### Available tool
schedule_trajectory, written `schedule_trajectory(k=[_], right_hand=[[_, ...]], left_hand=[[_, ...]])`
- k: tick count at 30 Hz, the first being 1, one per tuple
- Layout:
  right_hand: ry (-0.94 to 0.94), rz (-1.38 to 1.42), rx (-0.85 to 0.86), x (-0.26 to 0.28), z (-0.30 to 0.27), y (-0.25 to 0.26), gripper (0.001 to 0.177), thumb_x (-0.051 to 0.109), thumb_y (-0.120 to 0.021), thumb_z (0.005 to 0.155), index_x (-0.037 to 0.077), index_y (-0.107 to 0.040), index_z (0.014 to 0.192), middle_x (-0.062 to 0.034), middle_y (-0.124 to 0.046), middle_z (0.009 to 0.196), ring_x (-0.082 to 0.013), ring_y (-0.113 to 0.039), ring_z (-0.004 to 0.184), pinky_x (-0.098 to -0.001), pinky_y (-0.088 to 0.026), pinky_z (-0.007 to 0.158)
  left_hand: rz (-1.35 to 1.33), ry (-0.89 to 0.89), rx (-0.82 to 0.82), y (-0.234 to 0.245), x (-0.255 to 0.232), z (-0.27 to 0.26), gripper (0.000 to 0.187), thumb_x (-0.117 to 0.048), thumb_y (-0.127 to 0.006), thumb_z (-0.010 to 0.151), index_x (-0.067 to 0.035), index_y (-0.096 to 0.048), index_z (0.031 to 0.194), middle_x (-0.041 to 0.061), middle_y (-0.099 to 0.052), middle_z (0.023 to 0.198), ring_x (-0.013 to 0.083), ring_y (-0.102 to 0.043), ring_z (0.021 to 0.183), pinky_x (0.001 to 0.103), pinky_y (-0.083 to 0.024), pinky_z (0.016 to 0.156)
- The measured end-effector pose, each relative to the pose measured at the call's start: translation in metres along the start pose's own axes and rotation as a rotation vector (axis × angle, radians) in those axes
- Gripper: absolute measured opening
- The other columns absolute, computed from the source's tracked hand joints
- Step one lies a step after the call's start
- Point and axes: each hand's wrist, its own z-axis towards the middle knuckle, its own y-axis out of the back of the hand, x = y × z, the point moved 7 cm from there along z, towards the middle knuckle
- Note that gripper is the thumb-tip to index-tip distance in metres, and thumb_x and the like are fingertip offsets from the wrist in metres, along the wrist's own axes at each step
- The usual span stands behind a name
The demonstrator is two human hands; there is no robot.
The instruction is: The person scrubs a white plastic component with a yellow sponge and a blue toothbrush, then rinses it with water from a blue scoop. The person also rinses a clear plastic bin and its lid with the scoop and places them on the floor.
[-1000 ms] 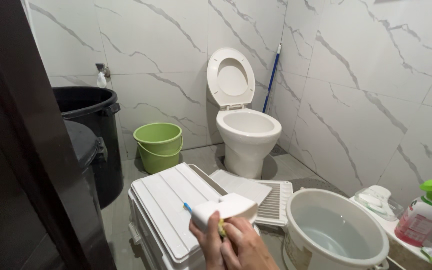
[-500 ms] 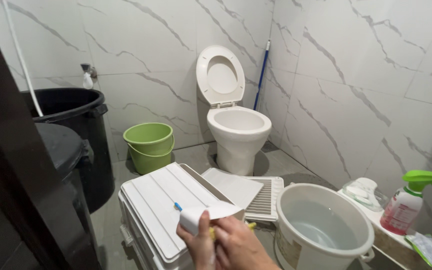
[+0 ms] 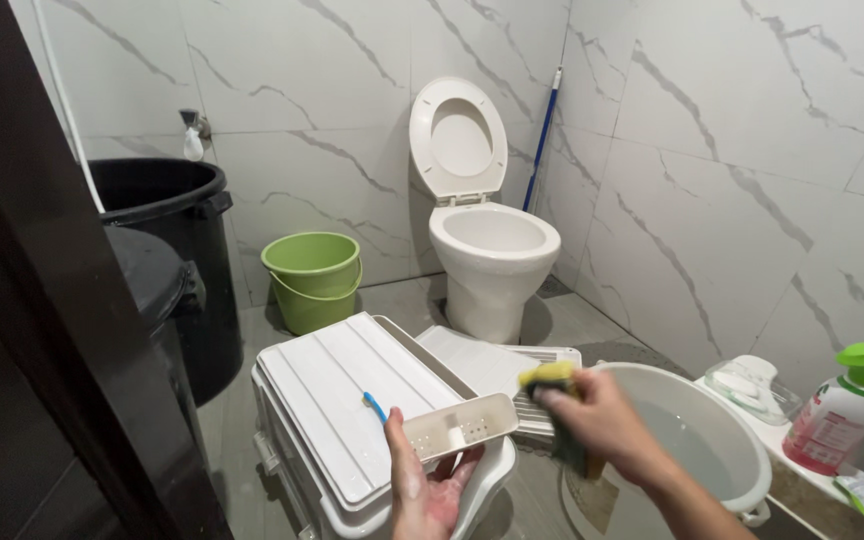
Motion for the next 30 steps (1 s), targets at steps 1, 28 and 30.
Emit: schedule_trajectory(k=[1,28,30], right_hand=[[0.042,0.091,-0.07,0.005,0.0,0.01,0.02,0.009,-0.071,0.086,0.004,-0.077,0.105,-0.0049,-0.08,0.088,-0.0148,-0.069,0.079,-0.0315,-0.057,0.074],[0.331,-0.374,-0.126,-0.002,-0.026,-0.053,0.023,0.006,-0.071,0.077,0.004,-0.062,0.098,-0.0169,-0.075,0.077,-0.035,-0.075,0.075,-0.0426,-0.056,0.067],[0.378,-0.417,-0.127,-0.005,-0.025,-0.06,0.026,0.005,-0.069,0.079,0.004,-0.059,0.103,-0.0188,-0.075,0.077,-0.0362,-0.074,0.077,-0.0428,-0.055,0.068]], left_hand=[[0.012,-0.004,-0.019,-0.001,0.002,-0.001,0.089,-0.065,-0.059,0.085,0.001,-0.044,0.143,0.026,-0.053,0.126,0.0409,-0.059,0.116,0.061,-0.055,0.101],[0.845,-0.328,0.005,0.011,0.019,0.043,0.118,-0.063,-0.08,0.075,0.014,-0.02,0.142,0.026,-0.054,0.129,0.0338,-0.06,0.121,0.043,-0.053,0.102],[0.874,-0.41,0.0,0.012,0.019,0.044,0.115,-0.06,-0.081,0.068,0.013,-0.026,0.136,0.025,-0.061,0.124,0.0341,-0.066,0.115,0.041,-0.056,0.099]])
